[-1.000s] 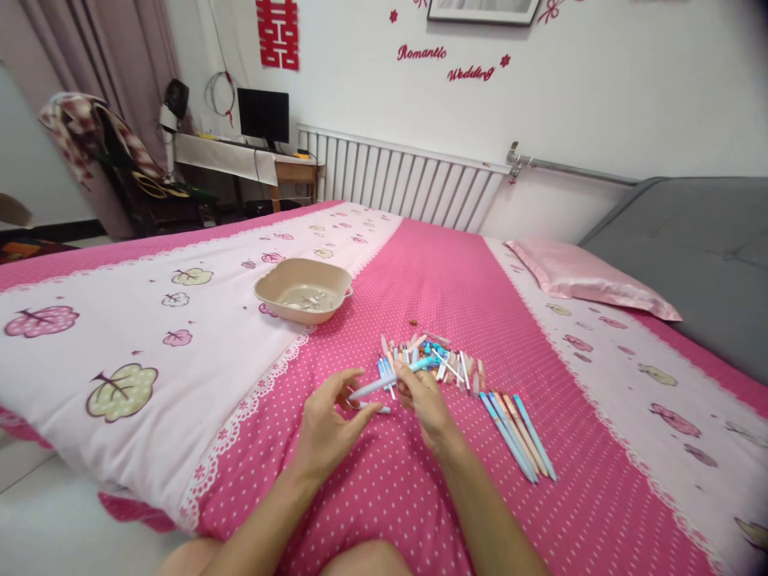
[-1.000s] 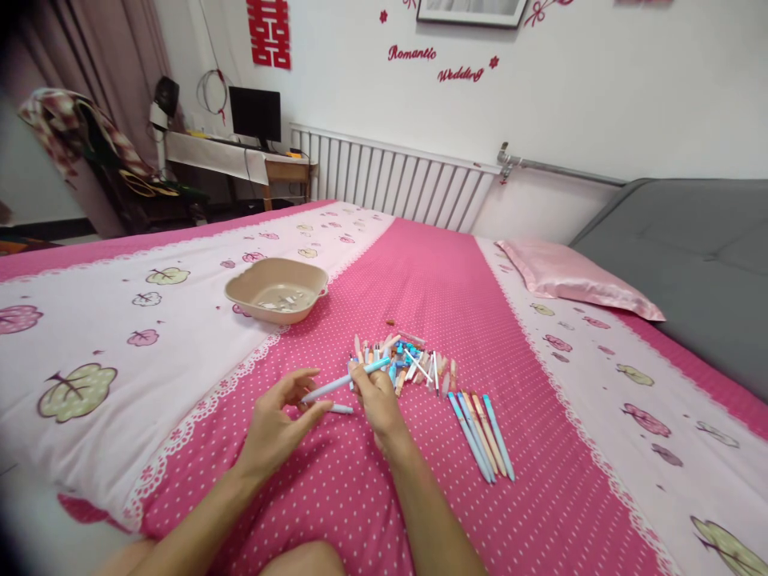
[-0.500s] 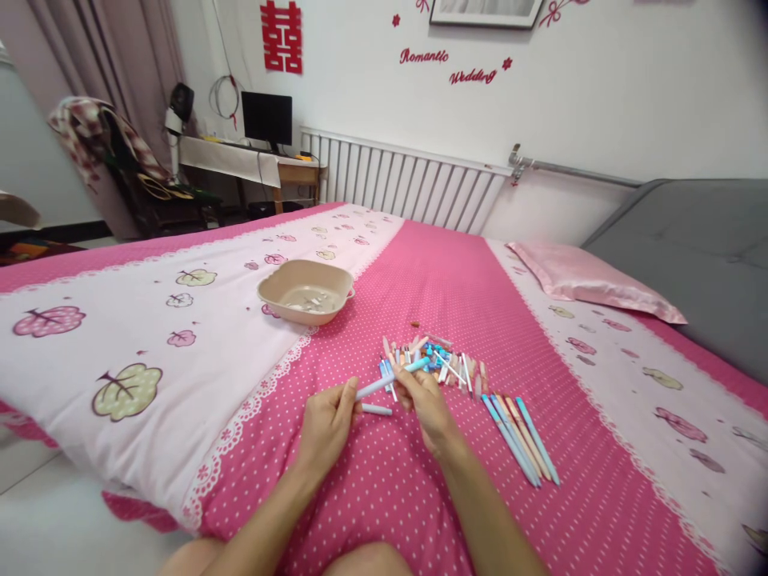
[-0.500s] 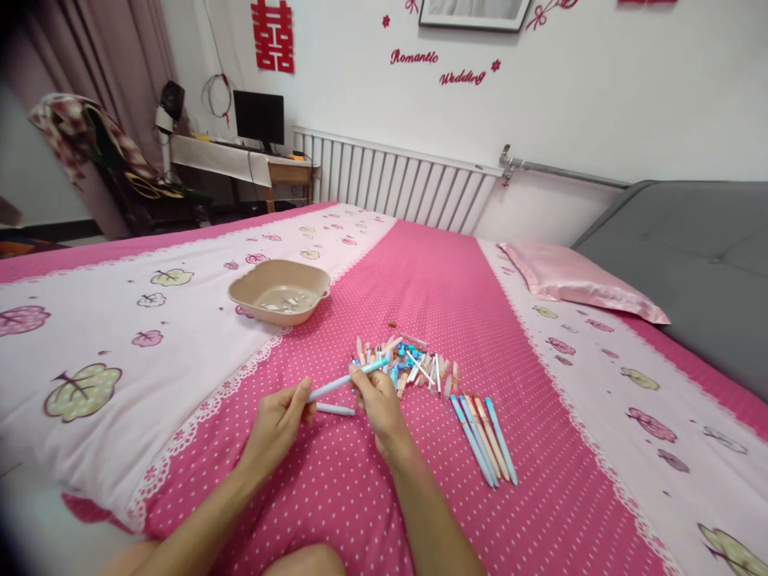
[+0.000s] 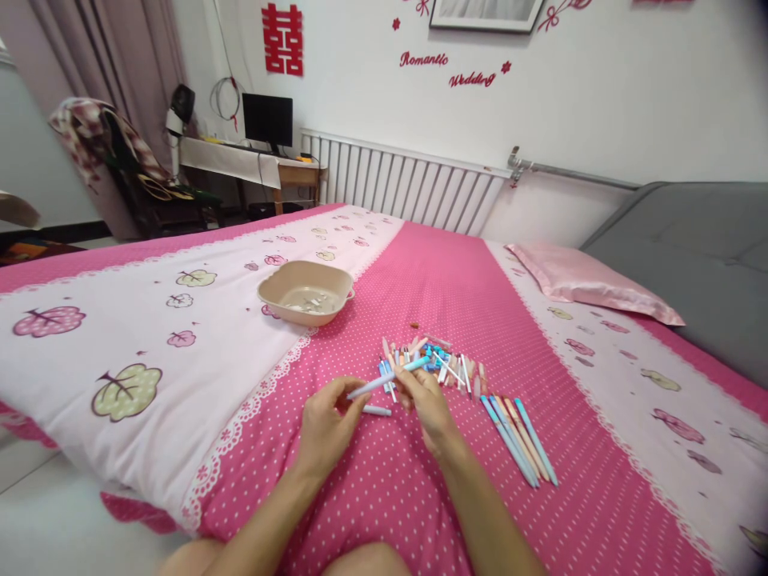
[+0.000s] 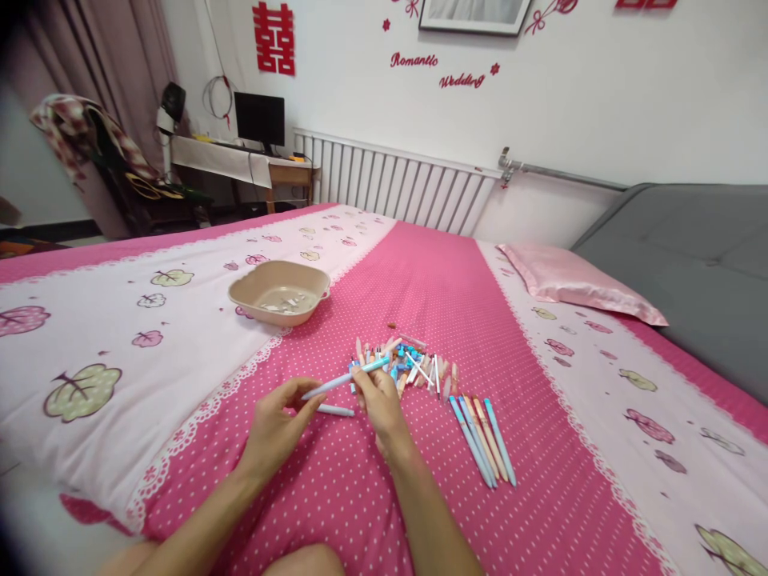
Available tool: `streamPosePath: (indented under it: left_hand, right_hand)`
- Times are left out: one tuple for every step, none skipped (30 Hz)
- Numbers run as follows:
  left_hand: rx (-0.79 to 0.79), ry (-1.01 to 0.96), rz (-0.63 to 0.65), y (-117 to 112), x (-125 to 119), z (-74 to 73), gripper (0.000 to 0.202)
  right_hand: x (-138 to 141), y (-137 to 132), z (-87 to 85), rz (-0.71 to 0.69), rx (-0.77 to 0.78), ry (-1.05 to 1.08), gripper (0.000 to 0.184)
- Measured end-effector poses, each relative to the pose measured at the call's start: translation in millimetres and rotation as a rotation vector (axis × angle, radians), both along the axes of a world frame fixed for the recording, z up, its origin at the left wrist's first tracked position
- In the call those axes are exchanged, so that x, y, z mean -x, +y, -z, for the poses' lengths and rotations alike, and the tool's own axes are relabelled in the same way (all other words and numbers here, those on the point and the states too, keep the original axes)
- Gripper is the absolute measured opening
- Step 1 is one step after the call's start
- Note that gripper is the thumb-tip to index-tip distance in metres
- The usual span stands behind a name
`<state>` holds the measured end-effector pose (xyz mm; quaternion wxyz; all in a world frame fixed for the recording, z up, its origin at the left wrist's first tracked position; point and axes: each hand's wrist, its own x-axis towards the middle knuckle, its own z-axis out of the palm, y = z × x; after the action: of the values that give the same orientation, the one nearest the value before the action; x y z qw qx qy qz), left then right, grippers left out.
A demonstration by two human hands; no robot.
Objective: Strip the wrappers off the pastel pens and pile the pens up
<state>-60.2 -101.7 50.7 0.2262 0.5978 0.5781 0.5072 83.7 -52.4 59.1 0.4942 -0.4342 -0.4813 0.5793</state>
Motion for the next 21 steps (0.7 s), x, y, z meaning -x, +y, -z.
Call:
streamPosePath:
  left_hand:
    - [0.001, 0.007, -0.002, 0, 0, 0.1, 0.023]
    - [0.01, 0.02, -0.004, 0, 0, 0.0, 0.024]
    - [0.026, 0.037, -0.012, -1, 0, -0.3, 0.027]
    - [0.049, 0.053, -0.025, -1, 1, -0.7, 0.031]
    - [0.076, 0.059, -0.044, -1, 1, -1.0, 0.037]
    - [0.103, 0.049, -0.065, -1, 2, -1.2, 0.042]
    - [0.127, 0.024, -0.081, -1, 2, -1.3, 0.047]
    - [0.146, -0.012, -0.092, 0, 3, -1.2, 0.049]
    - [0.159, -0.049, -0.091, 0, 4, -1.0, 0.05]
    - [0.167, -0.076, -0.084, 1, 5, -0.7, 0.05]
    - [0.173, -0.094, -0.076, 1, 5, -0.3, 0.05]
    - [0.178, -0.104, -0.071, 2, 6, 0.2, 0.05]
    - [0.183, -0.107, -0.067, 2, 6, 0.6, 0.051]
    - [0.188, -0.102, -0.062, 2, 6, 1.1, 0.051]
    - [0.194, -0.093, -0.057, 2, 6, 1.6, 0.051]
    - [0.198, -0.08, -0.053, 2, 6, 2.1, 0.051]
    - [0.201, -0.063, -0.047, 2, 5, 2.5, 0.052]
    - [0.201, -0.042, -0.039, 2, 5, 2.9, 0.052]
    - [0.201, -0.022, -0.029, 3, 4, 3.3, 0.051]
    - [0.2, -0.002, -0.019, 3, 4, 3.6, 0.051]
    - [0.2, 0.018, -0.012, 3, 3, 3.7, 0.051]
  right_hand:
    - [0, 0, 0.2, 0.002, 0.001, 0.002, 0.036]
    - [0, 0, 0.4, 0.002, 0.002, 0.007, 0.036]
    - [-1, 0, 0.5, 0.0, -0.001, 0.018, 0.036]
    - [-2, 1, 0.3, -0.002, -0.004, 0.036, 0.036]
    - [-3, 2, -0.1, -0.003, -0.003, 0.062, 0.035]
    - [-5, 3, -0.8, -0.002, 0.006, 0.094, 0.033]
    - [-8, 4, -1.8, 0.003, 0.02, 0.133, 0.032]
    - [-11, 5, -3.1, 0.011, 0.037, 0.177, 0.03]
    - [-13, 6, -4.6, 0.017, 0.056, 0.229, 0.028]
    - [-16, 7, -6.3, 0.017, 0.079, 0.289, 0.026]
    - [-18, 8, -8.0, 0.008, 0.107, 0.354, 0.024]
    - [-19, 8, -9.7, -0.009, 0.147, 0.415, 0.021]
    - [-20, 7, -11.2, -0.036, 0.196, 0.465, 0.019]
    - [-20, 6, -12.5, -0.067, 0.243, 0.502, 0.016]
    - [-19, 5, -13.5, -0.093, 0.283, 0.527, 0.015]
    - [-18, 4, -14.1, -0.109, 0.308, 0.544, 0.013]
    - [-16, 3, -14.4, -0.12, 0.322, 0.556, 0.012]
    - [-13, 2, -14.4, -0.127, 0.33, 0.567, 0.012]
    - [-12, 2, -14.3, -0.126, 0.337, 0.576, 0.011]
    - [-10, 2, -14.2, -0.113, 0.347, 0.579, 0.011]
    - [-10, 2, -14.2, -0.092, 0.356, 0.577, 0.012]
